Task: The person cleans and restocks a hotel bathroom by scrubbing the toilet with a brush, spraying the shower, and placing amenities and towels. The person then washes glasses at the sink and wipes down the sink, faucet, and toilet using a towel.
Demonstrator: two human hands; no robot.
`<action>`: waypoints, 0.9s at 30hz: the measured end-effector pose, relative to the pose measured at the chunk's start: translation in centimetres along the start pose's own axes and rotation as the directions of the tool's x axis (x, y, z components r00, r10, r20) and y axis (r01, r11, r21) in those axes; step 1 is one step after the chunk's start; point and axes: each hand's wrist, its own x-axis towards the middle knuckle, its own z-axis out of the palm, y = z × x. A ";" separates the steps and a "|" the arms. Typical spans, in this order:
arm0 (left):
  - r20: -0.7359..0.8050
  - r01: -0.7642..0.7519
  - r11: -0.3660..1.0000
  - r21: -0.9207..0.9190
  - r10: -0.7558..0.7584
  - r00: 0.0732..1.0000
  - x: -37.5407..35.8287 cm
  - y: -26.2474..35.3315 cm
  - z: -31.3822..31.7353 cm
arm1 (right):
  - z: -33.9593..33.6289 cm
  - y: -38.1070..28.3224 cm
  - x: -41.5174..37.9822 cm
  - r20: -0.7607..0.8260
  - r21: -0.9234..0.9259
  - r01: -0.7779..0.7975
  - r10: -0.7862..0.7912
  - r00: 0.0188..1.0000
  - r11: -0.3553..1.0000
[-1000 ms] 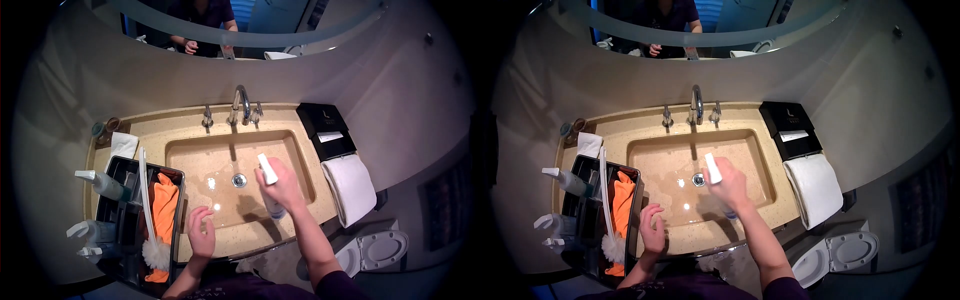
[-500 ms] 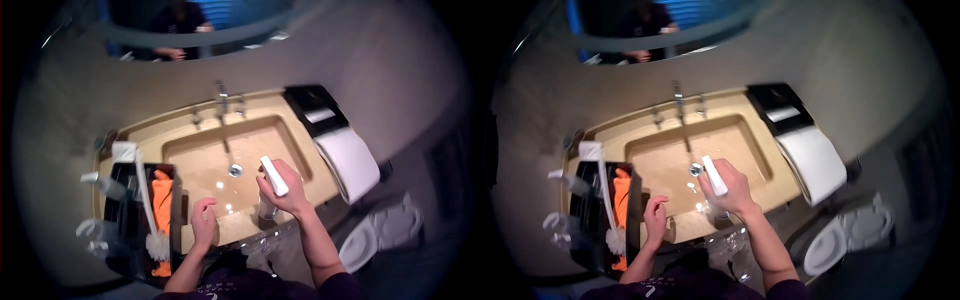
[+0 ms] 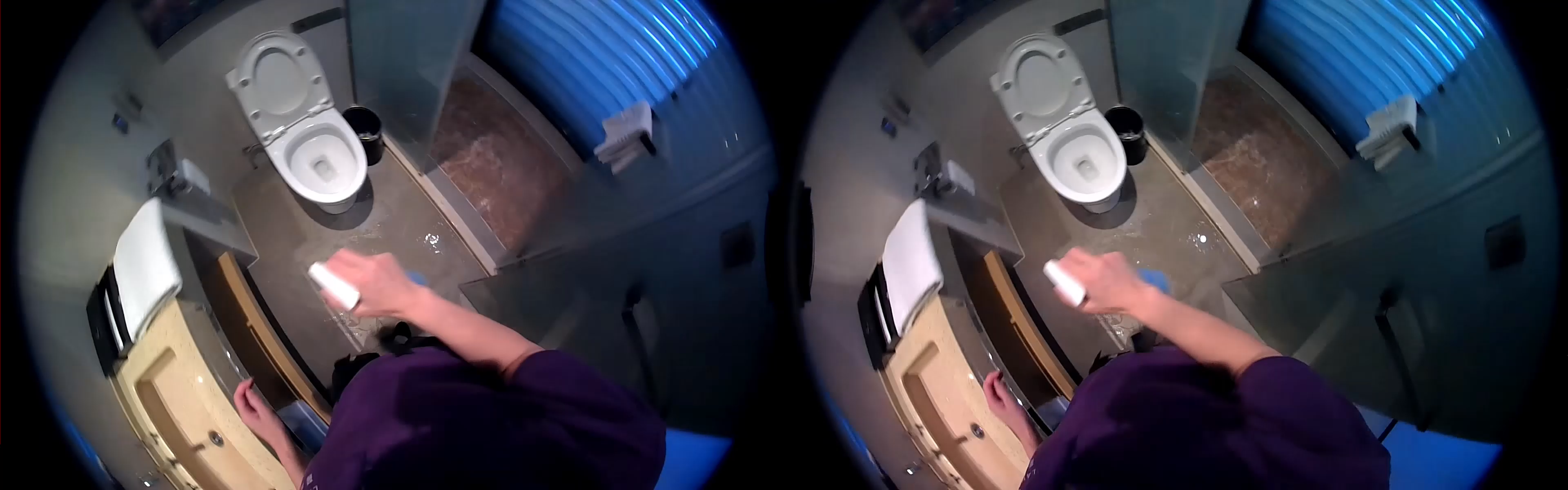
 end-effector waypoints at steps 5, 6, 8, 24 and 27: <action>0.355 -0.109 0.984 -0.140 0.153 0.922 5.8 9.6 11.9 | -7.0 7.4 -6.4 -0.387 0.034 -0.430 0.409 0.826 0.902; 0.388 -0.159 0.977 -0.142 0.202 0.899 6.2 11.4 14.3 | -8.7 8.4 -7.7 -0.454 0.058 -0.475 0.447 0.771 0.878; 0.455 -0.225 0.958 -0.180 0.284 0.844 6.9 14.3 19.1 | -11.2 10.8 -10.4 -0.555 0.073 -0.577 0.514 0.654 0.813; 0.300 -0.651 0.561 -0.511 0.826 0.477 24.6 43.7 59.2 | -25.7 32.9 -7.0 -0.815 -0.012 -0.776 0.443 0.373 0.631; 0.223 -0.727 0.470 -0.500 0.882 0.416 26.5 50.6 64.7 | -28.5 36.9 -4.9 -0.831 0.043 -0.757 0.444 0.335 0.652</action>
